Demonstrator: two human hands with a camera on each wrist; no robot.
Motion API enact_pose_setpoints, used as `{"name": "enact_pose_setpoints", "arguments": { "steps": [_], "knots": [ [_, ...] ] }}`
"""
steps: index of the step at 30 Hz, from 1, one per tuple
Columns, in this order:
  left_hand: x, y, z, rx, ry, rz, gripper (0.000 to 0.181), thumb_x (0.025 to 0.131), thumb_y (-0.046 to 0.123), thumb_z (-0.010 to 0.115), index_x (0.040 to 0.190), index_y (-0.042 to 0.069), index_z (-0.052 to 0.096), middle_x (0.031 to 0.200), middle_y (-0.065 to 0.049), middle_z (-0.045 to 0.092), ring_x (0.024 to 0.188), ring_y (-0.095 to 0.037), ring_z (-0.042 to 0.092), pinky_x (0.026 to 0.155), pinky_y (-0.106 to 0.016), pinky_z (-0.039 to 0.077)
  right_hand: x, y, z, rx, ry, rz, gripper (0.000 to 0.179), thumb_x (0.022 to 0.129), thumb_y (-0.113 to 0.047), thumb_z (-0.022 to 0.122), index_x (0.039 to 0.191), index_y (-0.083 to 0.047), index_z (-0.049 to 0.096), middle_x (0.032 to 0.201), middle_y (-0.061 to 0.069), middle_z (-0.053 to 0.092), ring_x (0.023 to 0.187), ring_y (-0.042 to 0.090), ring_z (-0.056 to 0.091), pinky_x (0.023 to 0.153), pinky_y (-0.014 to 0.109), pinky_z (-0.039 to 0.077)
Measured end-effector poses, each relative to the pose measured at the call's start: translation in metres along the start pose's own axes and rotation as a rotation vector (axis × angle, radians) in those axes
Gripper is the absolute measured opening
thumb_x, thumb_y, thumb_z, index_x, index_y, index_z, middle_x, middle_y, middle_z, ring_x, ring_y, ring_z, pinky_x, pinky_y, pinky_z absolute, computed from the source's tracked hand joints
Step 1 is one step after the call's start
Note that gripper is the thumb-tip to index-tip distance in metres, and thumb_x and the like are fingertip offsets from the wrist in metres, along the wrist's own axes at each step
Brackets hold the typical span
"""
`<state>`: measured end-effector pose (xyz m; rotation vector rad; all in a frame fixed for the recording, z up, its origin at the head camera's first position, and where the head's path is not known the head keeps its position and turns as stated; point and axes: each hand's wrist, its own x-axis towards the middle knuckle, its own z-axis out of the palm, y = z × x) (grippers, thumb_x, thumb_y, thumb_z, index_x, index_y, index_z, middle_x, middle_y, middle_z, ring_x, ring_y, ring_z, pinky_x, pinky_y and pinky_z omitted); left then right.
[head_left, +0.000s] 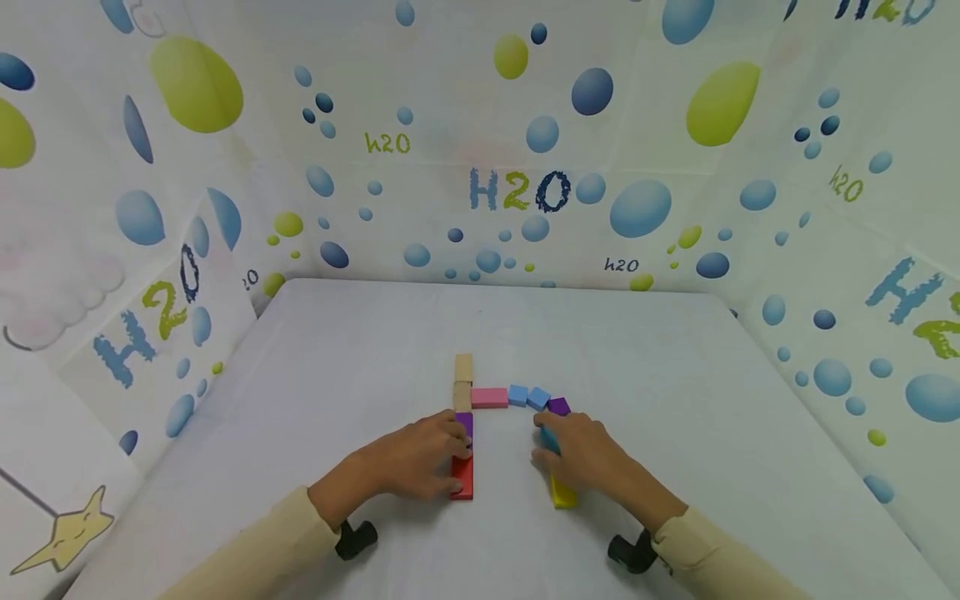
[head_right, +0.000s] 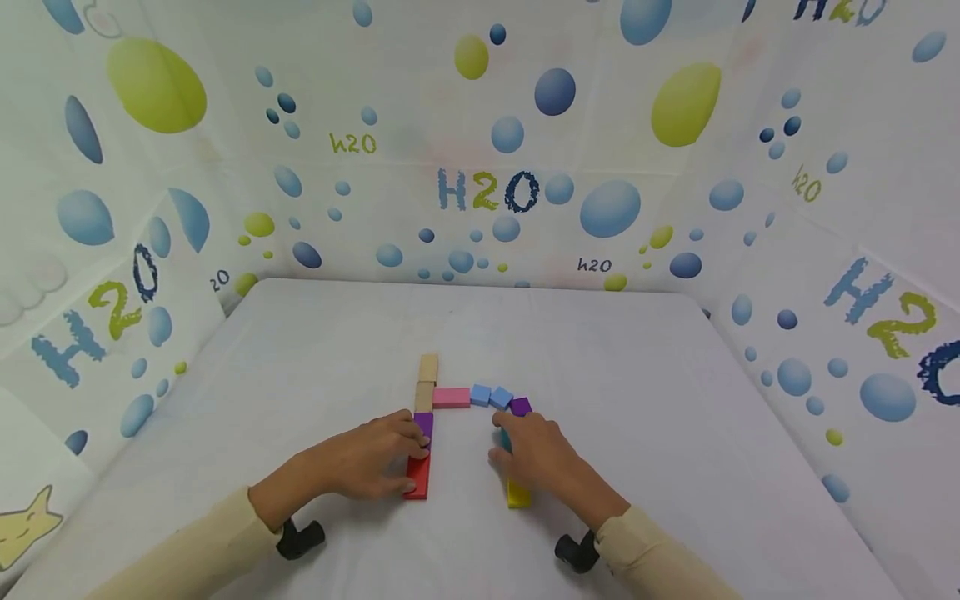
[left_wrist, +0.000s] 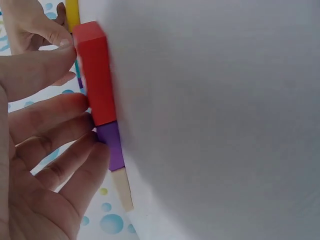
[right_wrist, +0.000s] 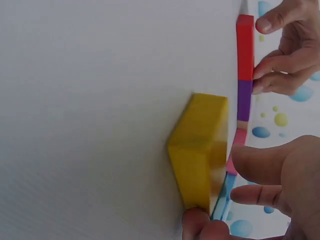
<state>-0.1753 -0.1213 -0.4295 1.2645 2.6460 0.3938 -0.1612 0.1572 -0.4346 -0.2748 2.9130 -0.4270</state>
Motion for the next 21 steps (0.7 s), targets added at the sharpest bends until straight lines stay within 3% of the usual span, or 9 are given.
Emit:
{"name": "enact_pose_setpoints", "arguments": {
  "steps": [6,9,12,14,16,21],
  "knots": [
    [0.011,-0.002,-0.010,-0.103,0.013,-0.059,0.030,0.088,0.028,0.079,0.113,0.010,0.076,0.109,0.001,0.066,0.103,-0.013,0.058,0.085,-0.029,0.056,0.012,0.004,-0.011,-0.049,0.106,-0.005,0.048,0.091,-0.042,0.073,0.130,-0.018,0.059,0.098,0.008,0.064,0.076,0.023,0.055,0.062,0.035,0.053],
    [0.021,-0.006,-0.019,-0.102,0.105,-0.113,0.026,0.089,0.024,0.078,0.111,0.010,0.076,0.109,0.000,0.066,0.106,-0.016,0.059,0.089,-0.034,0.056,0.021,0.007,-0.014,-0.063,0.184,0.008,0.048,0.091,-0.042,0.073,0.129,-0.018,0.058,0.097,0.008,0.064,0.072,0.021,0.055,0.057,0.032,0.052],
    [0.036,-0.014,-0.024,-0.074,0.220,-0.178,0.026,0.089,0.022,0.078,0.112,0.009,0.075,0.116,-0.004,0.066,0.112,-0.021,0.059,0.092,-0.039,0.057,0.033,0.012,-0.015,-0.044,0.220,0.027,0.048,0.091,-0.039,0.073,0.131,-0.018,0.059,0.110,0.011,0.064,0.083,0.023,0.058,0.064,0.036,0.058],
    [0.047,-0.022,-0.026,-0.067,0.275,-0.218,0.027,0.089,0.020,0.078,0.113,0.008,0.074,0.118,-0.007,0.065,0.114,-0.024,0.059,0.092,-0.044,0.057,0.041,0.014,-0.016,-0.022,0.212,0.030,0.048,0.090,-0.038,0.074,0.132,-0.018,0.060,0.114,0.011,0.063,0.091,0.025,0.058,0.069,0.040,0.060],
    [0.057,-0.031,-0.026,-0.084,0.292,-0.265,0.032,0.087,0.020,0.078,0.116,0.007,0.073,0.120,-0.008,0.062,0.112,-0.025,0.059,0.090,-0.046,0.057,0.049,0.015,-0.015,-0.001,0.184,0.036,0.050,0.090,-0.037,0.075,0.133,-0.017,0.060,0.116,0.011,0.062,0.095,0.026,0.056,0.073,0.042,0.060],
    [0.074,-0.047,-0.020,-0.146,0.239,-0.349,0.045,0.081,0.028,0.081,0.122,0.013,0.071,0.128,-0.008,0.053,0.104,-0.024,0.058,0.082,-0.046,0.057,0.063,0.013,-0.010,0.029,0.098,0.048,0.054,0.087,-0.037,0.079,0.133,-0.017,0.060,0.116,0.011,0.061,0.097,0.026,0.055,0.078,0.046,0.058]
  ]
}}
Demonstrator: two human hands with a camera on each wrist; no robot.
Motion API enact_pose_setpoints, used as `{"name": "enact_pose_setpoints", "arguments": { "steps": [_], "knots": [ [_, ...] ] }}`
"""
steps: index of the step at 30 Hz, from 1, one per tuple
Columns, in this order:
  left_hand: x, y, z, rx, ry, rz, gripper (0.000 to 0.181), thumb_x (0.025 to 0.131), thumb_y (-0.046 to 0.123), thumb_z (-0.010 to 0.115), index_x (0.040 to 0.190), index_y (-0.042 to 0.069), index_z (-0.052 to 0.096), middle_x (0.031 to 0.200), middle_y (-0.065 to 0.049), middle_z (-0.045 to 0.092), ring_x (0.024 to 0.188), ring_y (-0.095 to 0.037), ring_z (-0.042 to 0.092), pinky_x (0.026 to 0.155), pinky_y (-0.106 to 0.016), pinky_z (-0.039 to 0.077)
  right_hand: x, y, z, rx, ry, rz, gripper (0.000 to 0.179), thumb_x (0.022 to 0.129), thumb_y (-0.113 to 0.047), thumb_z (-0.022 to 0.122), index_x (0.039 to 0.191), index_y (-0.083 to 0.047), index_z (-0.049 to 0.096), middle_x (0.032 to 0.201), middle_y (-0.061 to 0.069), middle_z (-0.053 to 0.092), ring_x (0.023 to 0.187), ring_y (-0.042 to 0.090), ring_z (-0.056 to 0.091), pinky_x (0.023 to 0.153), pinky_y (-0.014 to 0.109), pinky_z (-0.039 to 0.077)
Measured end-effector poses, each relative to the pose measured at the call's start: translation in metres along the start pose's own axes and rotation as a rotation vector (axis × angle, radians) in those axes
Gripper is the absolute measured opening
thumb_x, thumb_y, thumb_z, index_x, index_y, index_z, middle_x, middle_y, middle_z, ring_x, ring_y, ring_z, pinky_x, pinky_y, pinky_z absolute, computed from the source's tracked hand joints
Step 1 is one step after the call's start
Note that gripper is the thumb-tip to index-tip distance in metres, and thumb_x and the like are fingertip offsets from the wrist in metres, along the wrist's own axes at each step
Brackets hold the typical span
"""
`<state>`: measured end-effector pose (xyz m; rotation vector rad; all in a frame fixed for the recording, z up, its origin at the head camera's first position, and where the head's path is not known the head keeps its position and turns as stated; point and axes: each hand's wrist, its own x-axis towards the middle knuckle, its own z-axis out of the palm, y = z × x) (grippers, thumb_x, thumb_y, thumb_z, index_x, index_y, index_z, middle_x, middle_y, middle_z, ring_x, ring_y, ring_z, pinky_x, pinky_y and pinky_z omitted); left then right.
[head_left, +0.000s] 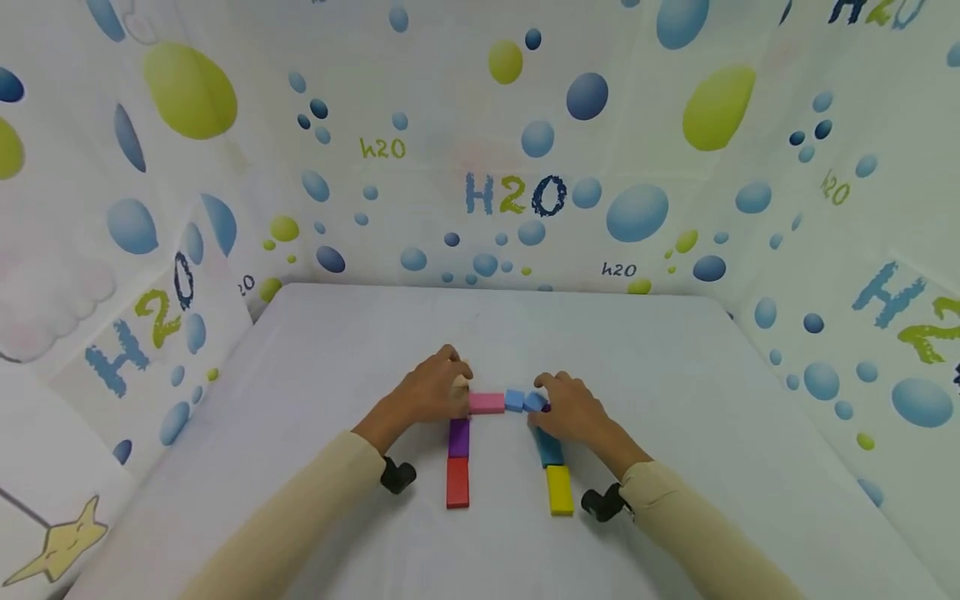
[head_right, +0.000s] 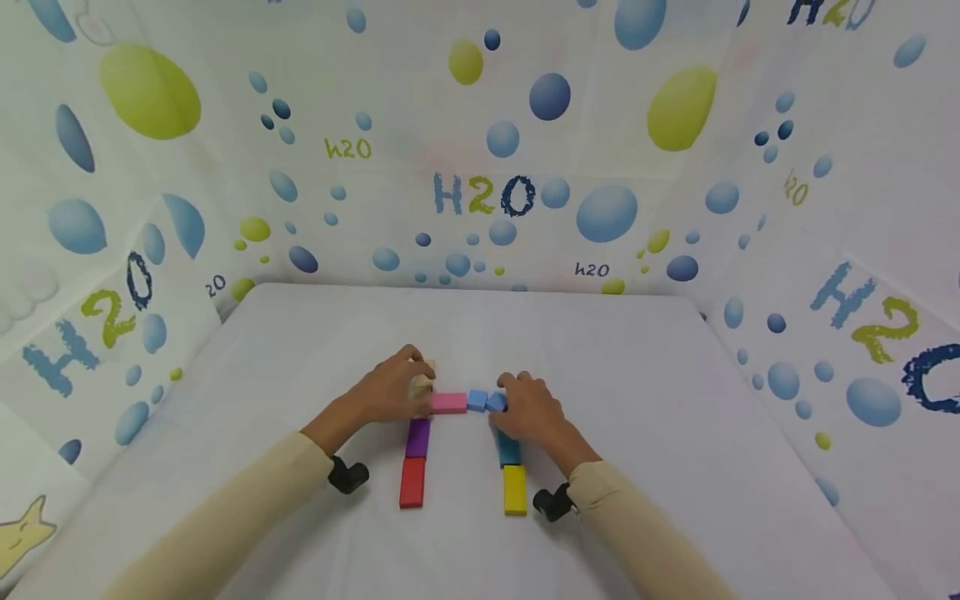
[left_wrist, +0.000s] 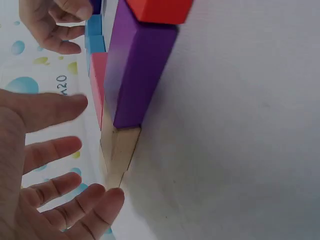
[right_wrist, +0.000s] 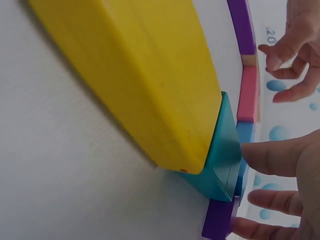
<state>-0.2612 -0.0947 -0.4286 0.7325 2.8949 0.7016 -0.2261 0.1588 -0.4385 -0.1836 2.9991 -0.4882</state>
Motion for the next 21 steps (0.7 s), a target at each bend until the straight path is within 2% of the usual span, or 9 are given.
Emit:
{"name": "enact_pose_setpoints", "arguments": {
  "steps": [4,9,13,17,21],
  "knots": [
    [0.010,-0.002,0.004,0.028,-0.059,-0.023,0.047,0.076,0.039,0.084,0.118,0.020,0.073,0.133,-0.006,0.050,0.104,-0.024,0.058,0.080,-0.046,0.055,0.007,-0.003,0.002,0.014,-0.035,-0.009,0.053,0.086,-0.036,0.079,0.132,-0.015,0.061,0.114,0.011,0.061,0.096,0.026,0.055,0.081,0.047,0.058],
    [0.016,-0.002,0.011,0.045,-0.129,-0.025,0.038,0.076,0.042,0.085,0.108,0.024,0.076,0.133,-0.002,0.051,0.101,-0.022,0.060,0.082,-0.045,0.054,0.009,-0.004,0.007,0.031,-0.050,-0.025,0.049,0.086,-0.032,0.080,0.128,-0.014,0.064,0.109,0.010,0.062,0.093,0.025,0.055,0.078,0.043,0.059],
    [0.020,-0.003,0.013,0.045,-0.142,0.006,0.029,0.078,0.039,0.084,0.102,0.024,0.077,0.130,-0.002,0.054,0.100,-0.022,0.060,0.084,-0.044,0.054,0.012,-0.005,0.006,0.047,-0.056,-0.038,0.044,0.086,-0.029,0.080,0.125,-0.015,0.066,0.107,0.010,0.062,0.090,0.025,0.056,0.077,0.044,0.059],
    [0.022,-0.004,0.014,0.080,-0.138,0.041,0.028,0.080,0.038,0.083,0.102,0.022,0.078,0.129,-0.002,0.055,0.098,-0.021,0.061,0.086,-0.043,0.055,0.013,-0.007,0.003,0.043,-0.067,-0.056,0.037,0.087,-0.027,0.079,0.121,-0.018,0.067,0.105,0.009,0.061,0.088,0.025,0.055,0.072,0.044,0.057],
    [0.021,-0.007,0.014,0.078,-0.120,0.063,0.028,0.082,0.039,0.081,0.102,0.020,0.078,0.129,-0.003,0.055,0.101,-0.020,0.060,0.087,-0.041,0.054,0.014,-0.009,0.000,0.025,-0.066,-0.073,0.034,0.088,-0.025,0.079,0.120,-0.020,0.068,0.106,0.008,0.061,0.088,0.025,0.053,0.071,0.044,0.056]
  ]
}}
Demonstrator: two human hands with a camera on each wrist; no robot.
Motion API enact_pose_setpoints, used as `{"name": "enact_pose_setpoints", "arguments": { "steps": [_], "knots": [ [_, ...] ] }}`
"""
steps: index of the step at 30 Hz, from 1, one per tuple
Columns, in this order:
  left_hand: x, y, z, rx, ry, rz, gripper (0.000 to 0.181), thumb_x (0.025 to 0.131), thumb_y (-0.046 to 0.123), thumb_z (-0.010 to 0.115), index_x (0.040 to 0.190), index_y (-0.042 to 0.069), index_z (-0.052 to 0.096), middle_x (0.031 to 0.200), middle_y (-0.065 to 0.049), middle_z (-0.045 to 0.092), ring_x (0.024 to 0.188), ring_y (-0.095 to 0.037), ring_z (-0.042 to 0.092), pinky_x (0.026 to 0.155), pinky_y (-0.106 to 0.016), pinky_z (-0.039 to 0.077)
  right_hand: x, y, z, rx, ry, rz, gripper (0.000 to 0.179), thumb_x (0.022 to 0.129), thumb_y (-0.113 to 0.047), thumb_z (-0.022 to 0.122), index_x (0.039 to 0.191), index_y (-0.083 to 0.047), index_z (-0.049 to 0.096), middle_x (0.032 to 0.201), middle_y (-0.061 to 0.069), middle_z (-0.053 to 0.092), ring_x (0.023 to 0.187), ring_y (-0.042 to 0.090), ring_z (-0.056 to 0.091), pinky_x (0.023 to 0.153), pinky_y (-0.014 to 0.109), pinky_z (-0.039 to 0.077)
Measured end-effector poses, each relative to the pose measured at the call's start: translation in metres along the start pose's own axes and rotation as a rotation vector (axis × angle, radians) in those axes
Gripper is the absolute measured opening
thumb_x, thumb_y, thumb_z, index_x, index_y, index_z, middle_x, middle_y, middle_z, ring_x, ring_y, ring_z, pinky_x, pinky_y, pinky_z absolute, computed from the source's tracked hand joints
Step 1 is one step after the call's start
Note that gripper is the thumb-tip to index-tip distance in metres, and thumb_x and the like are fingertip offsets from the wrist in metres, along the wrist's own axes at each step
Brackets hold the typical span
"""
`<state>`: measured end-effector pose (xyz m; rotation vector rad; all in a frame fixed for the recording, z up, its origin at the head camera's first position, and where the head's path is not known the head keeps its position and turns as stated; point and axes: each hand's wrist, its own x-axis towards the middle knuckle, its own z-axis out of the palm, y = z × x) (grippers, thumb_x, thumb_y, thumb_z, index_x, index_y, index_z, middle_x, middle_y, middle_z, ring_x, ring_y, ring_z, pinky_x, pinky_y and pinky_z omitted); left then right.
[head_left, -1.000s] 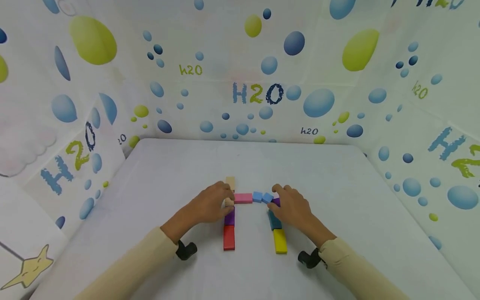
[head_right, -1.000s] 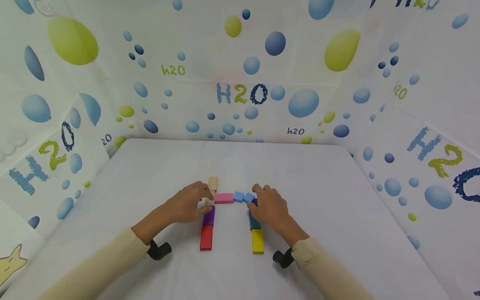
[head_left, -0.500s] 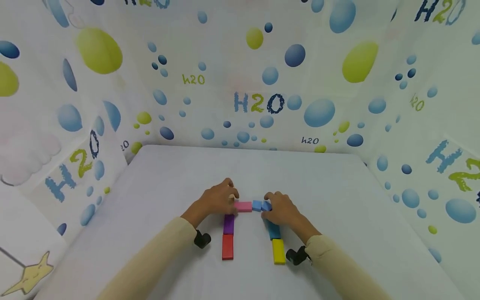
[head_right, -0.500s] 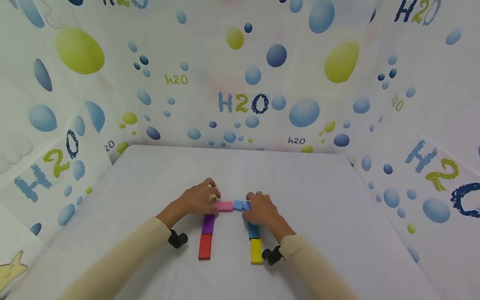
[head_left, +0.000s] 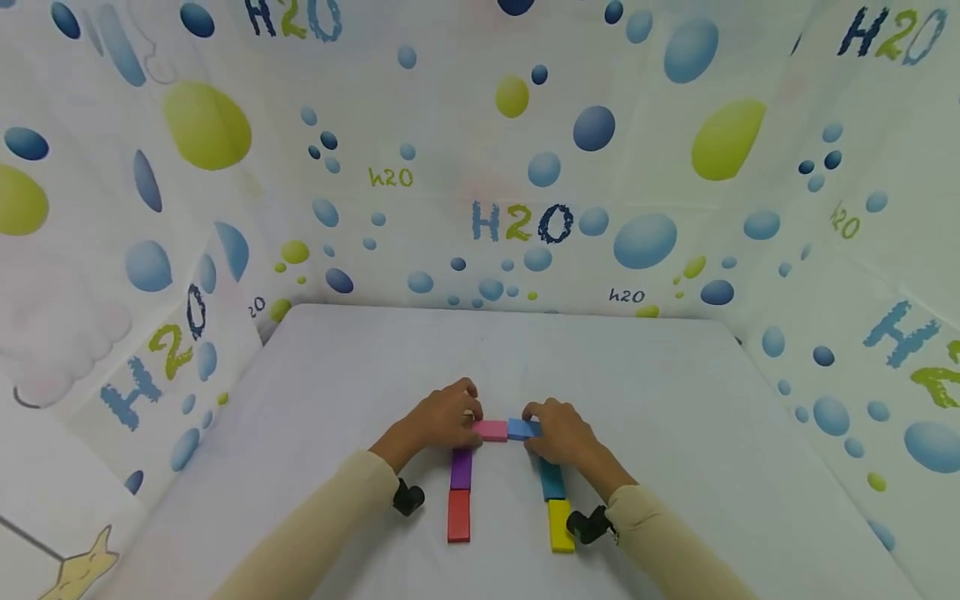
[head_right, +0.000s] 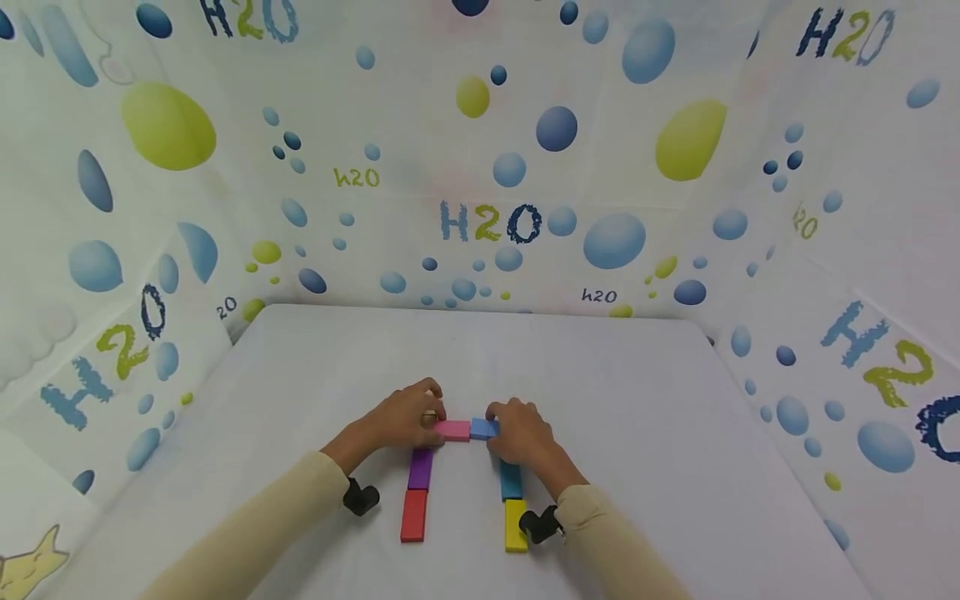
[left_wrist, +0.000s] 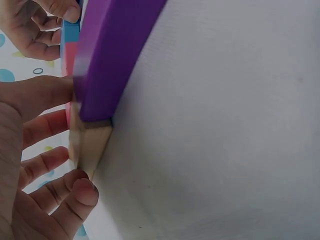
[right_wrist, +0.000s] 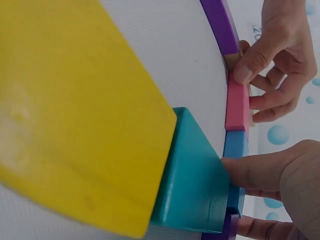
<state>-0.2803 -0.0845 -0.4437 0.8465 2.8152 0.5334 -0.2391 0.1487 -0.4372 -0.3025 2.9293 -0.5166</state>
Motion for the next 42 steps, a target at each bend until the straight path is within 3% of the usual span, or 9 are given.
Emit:
{"name": "enact_pose_setpoints", "arguments": {
  "steps": [7,13,19,31,42],
  "knots": [
    [-0.003,-0.006,0.003,-0.063,0.045,0.023,0.029,0.084,0.039,0.079,0.103,0.017,0.078,0.132,-0.002,0.055,0.115,-0.024,0.058,0.098,-0.045,0.050,0.002,0.002,0.000,-0.005,0.005,-0.007,0.036,0.088,-0.027,0.079,0.121,-0.022,0.069,0.106,0.007,0.060,0.089,0.024,0.053,0.070,0.040,0.054],
    [-0.006,-0.010,0.005,-0.103,0.058,0.051,0.030,0.085,0.035,0.079,0.105,0.013,0.078,0.131,-0.004,0.057,0.117,-0.026,0.058,0.100,-0.047,0.048,0.002,0.004,0.003,0.022,-0.006,-0.014,0.034,0.087,-0.026,0.080,0.119,-0.024,0.070,0.108,0.007,0.061,0.091,0.024,0.053,0.070,0.041,0.053],
    [-0.008,-0.011,0.010,-0.109,0.071,0.077,0.029,0.085,0.033,0.078,0.105,0.011,0.078,0.127,-0.004,0.061,0.117,-0.026,0.058,0.101,-0.048,0.048,0.003,0.006,0.008,0.034,0.008,-0.046,0.032,0.087,-0.024,0.080,0.117,-0.022,0.071,0.108,0.007,0.062,0.092,0.023,0.054,0.075,0.042,0.054],
    [-0.003,-0.010,0.008,-0.102,0.088,0.070,0.028,0.087,0.029,0.077,0.108,0.009,0.077,0.126,-0.004,0.061,0.114,-0.023,0.059,0.099,-0.043,0.049,0.010,0.007,0.004,0.036,0.012,-0.033,0.035,0.087,-0.028,0.080,0.119,-0.020,0.070,0.104,0.006,0.060,0.088,0.022,0.054,0.073,0.039,0.053],
    [-0.003,-0.013,0.013,-0.117,0.114,0.070,0.027,0.087,0.029,0.078,0.106,0.010,0.077,0.128,-0.006,0.061,0.118,-0.028,0.059,0.103,-0.047,0.048,0.010,0.007,0.009,0.028,0.054,-0.004,0.038,0.085,-0.034,0.081,0.116,-0.015,0.070,0.095,0.003,0.059,0.080,0.020,0.053,0.063,0.032,0.051]
  ]
}}
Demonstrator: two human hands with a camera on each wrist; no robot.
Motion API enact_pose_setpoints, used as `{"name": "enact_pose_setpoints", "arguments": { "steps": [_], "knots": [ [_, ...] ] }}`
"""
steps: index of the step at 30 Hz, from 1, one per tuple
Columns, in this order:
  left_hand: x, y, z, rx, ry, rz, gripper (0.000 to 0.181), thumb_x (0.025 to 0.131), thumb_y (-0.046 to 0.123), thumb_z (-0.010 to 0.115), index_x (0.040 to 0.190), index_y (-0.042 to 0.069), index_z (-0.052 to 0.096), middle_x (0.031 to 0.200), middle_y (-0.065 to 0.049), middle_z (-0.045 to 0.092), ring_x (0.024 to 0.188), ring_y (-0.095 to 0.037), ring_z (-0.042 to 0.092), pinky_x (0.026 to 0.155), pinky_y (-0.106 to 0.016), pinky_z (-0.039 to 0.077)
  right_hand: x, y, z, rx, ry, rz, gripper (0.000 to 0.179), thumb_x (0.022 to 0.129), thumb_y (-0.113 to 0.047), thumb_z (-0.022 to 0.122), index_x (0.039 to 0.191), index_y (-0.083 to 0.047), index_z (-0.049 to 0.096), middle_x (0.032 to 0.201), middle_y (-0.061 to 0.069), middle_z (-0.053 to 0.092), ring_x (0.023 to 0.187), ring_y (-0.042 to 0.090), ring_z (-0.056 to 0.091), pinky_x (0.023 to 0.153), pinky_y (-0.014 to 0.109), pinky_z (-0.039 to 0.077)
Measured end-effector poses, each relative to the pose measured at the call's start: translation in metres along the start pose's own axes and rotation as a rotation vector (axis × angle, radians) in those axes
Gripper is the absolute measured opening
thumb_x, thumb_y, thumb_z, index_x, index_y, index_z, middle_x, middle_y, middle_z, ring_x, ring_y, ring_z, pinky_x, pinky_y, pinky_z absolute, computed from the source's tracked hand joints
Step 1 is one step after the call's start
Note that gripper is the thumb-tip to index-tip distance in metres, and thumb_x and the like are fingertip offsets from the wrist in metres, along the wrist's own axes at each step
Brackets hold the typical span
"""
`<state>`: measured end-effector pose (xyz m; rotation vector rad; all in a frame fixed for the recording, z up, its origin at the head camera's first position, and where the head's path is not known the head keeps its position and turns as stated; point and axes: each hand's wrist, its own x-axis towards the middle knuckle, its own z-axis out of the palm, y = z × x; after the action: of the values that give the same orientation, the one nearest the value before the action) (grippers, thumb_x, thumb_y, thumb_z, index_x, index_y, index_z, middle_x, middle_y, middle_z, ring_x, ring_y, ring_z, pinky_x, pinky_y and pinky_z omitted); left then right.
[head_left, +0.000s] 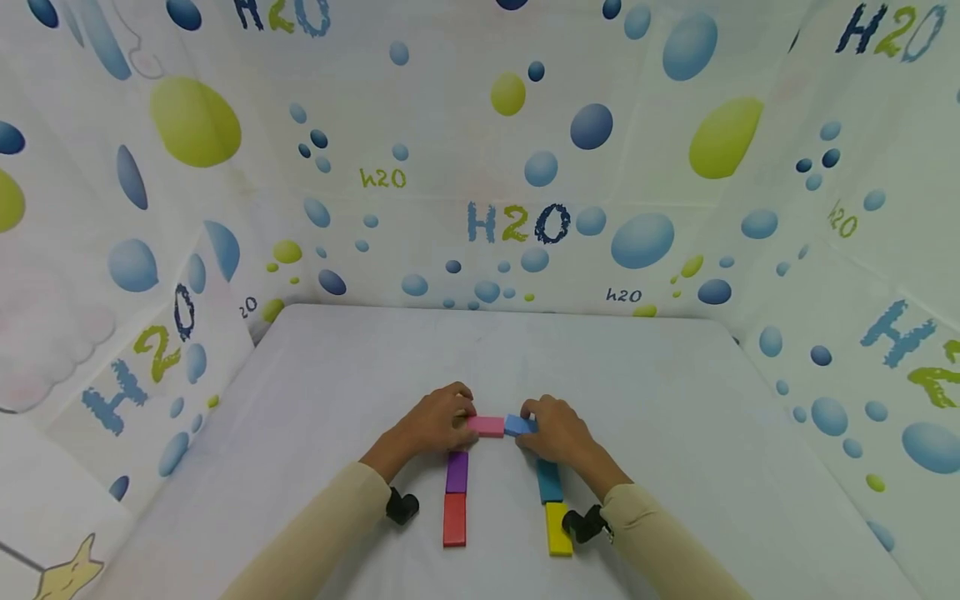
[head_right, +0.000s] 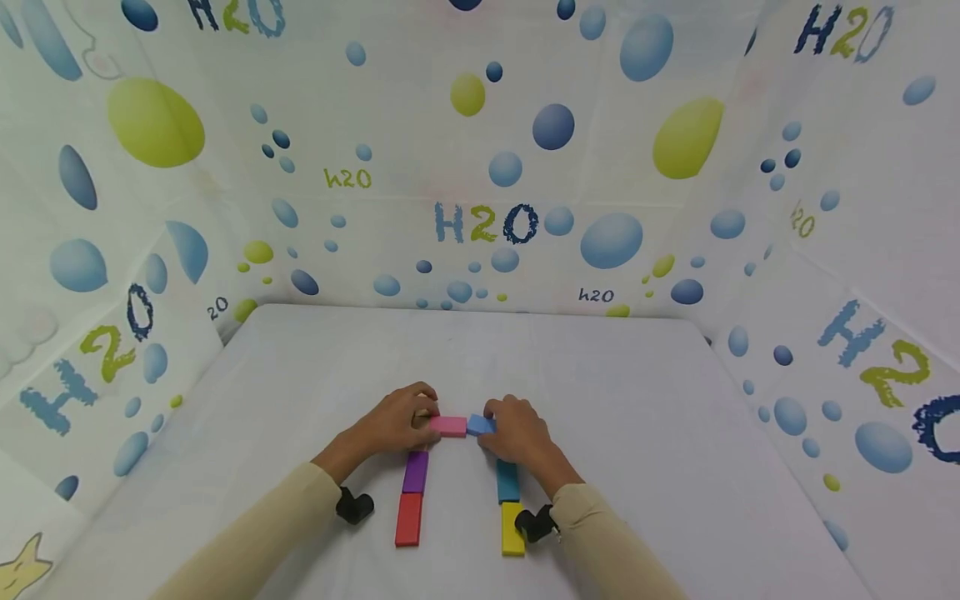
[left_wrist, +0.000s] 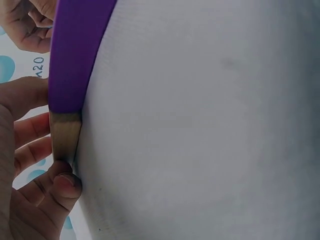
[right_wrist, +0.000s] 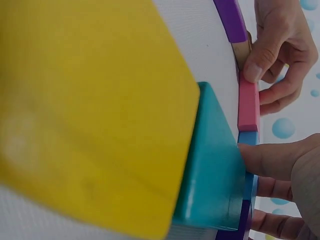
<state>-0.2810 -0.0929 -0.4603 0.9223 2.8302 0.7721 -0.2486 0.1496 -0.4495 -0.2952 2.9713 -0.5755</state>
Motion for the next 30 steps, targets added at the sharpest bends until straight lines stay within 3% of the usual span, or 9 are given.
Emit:
{"name": "enact_pose_setpoints", "arguments": {
  "steps": [8,12,20,30],
  "knots": [
    [-0.001,0.000,0.002,-0.005,0.004,-0.001,0.028,0.087,0.031,0.078,0.107,0.010,0.077,0.128,-0.005,0.060,0.119,-0.026,0.059,0.103,-0.046,0.048,-0.003,0.000,-0.003,0.031,-0.002,0.001,0.042,0.086,-0.032,0.081,0.122,-0.012,0.069,0.102,0.006,0.062,0.085,0.021,0.056,0.072,0.038,0.056],
    [-0.001,0.002,-0.001,-0.001,-0.001,0.001,0.030,0.087,0.031,0.077,0.108,0.010,0.076,0.128,-0.005,0.060,0.118,-0.026,0.058,0.103,-0.046,0.048,-0.004,0.003,-0.005,0.081,0.011,0.002,0.039,0.086,-0.023,0.078,0.120,-0.006,0.069,0.102,0.007,0.064,0.087,0.021,0.057,0.079,0.041,0.057],
    [-0.003,-0.002,0.000,0.005,0.003,0.010,0.029,0.087,0.031,0.078,0.108,0.011,0.076,0.128,-0.004,0.060,0.119,-0.027,0.059,0.103,-0.047,0.048,-0.007,0.012,0.000,0.176,0.057,0.014,0.028,0.085,-0.017,0.078,0.106,0.001,0.072,0.093,0.006,0.061,0.080,0.020,0.056,0.074,0.037,0.057],
    [-0.003,0.002,0.000,0.016,-0.006,-0.036,0.030,0.089,0.032,0.077,0.111,0.011,0.075,0.132,-0.005,0.058,0.122,-0.027,0.058,0.103,-0.048,0.048,-0.006,0.011,-0.001,0.158,0.075,0.053,0.029,0.084,-0.024,0.083,0.099,-0.001,0.073,0.087,0.004,0.062,0.077,0.019,0.057,0.072,0.034,0.057]
  ]
}}
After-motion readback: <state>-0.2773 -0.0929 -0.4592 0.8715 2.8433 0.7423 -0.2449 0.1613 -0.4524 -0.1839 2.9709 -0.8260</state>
